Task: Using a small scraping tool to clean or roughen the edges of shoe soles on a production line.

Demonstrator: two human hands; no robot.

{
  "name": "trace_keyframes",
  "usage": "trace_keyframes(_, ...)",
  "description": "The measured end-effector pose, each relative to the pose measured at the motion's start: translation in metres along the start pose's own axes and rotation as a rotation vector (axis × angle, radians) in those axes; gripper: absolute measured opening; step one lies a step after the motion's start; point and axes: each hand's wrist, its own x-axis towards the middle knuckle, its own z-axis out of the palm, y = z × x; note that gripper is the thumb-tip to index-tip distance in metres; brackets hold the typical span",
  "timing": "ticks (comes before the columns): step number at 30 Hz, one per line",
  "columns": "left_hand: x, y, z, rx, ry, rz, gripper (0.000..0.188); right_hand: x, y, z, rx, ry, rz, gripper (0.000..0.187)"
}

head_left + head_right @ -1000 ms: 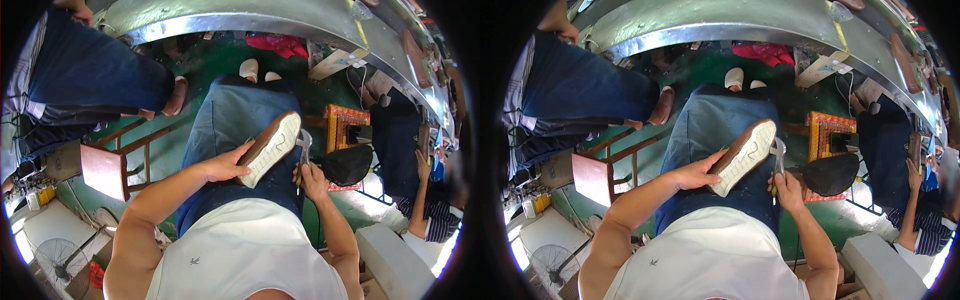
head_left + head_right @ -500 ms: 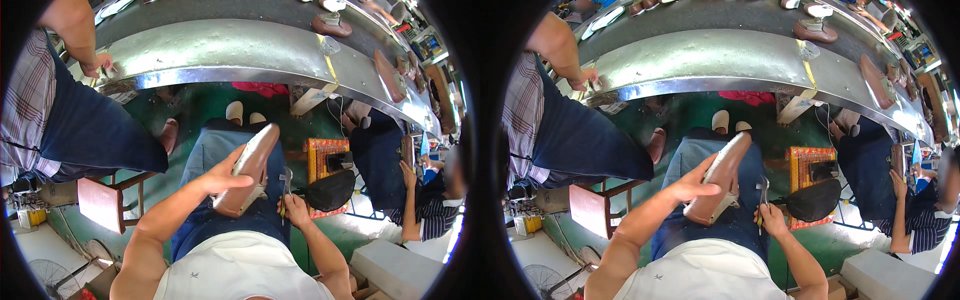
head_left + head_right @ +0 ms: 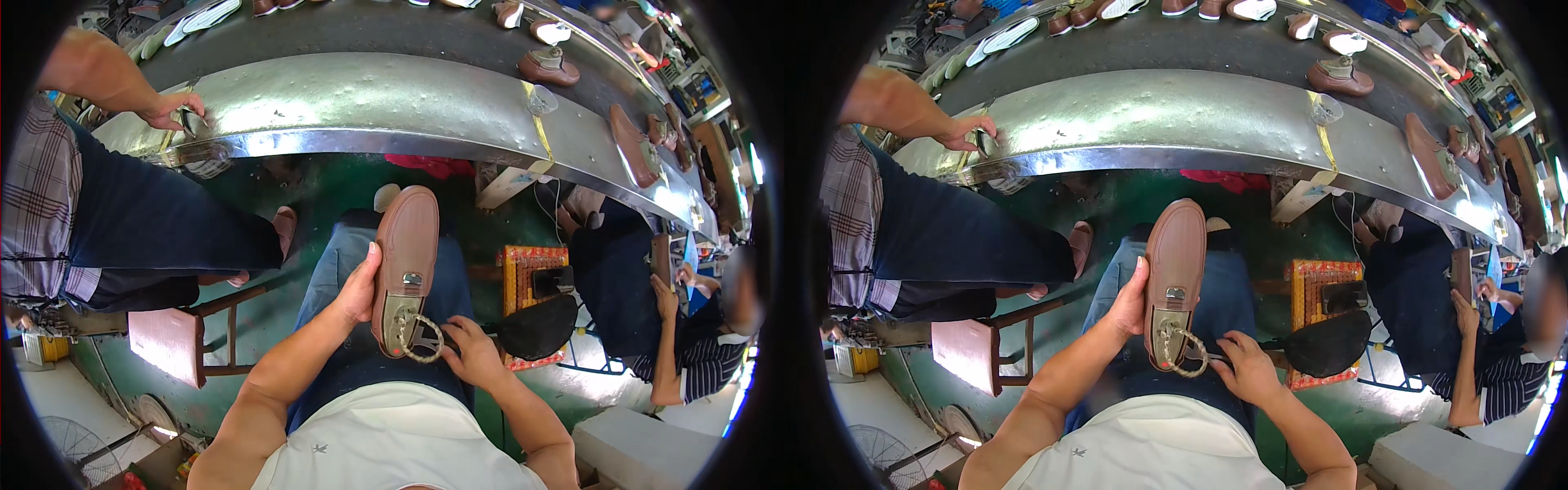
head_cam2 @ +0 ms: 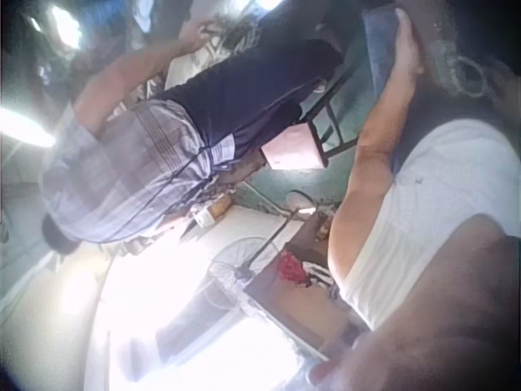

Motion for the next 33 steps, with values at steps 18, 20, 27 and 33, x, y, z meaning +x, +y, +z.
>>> trace_keyframes(18,0.012,-0.026,-0.001,-0.552,-0.009,-0.203,0.056,0.079,-0.034,-0.011,0.007,0.083,-0.206,0.108)
trace_keyframes(20,0.012,-0.021,0.004,-0.558,0.016,-0.207,0.056,0.078,-0.028,-0.008,-0.013,0.093,-0.207,0.107)
trace_keyframes(27,-0.005,-0.006,0.029,-0.245,0.089,-0.054,0.072,0.063,-0.03,-0.019,0.067,0.084,-0.378,0.121)
trace_keyframes(33,0.001,0.009,0.053,0.355,0.153,0.417,0.069,0.079,-0.05,-0.031,0.664,0.156,-0.025,0.105)
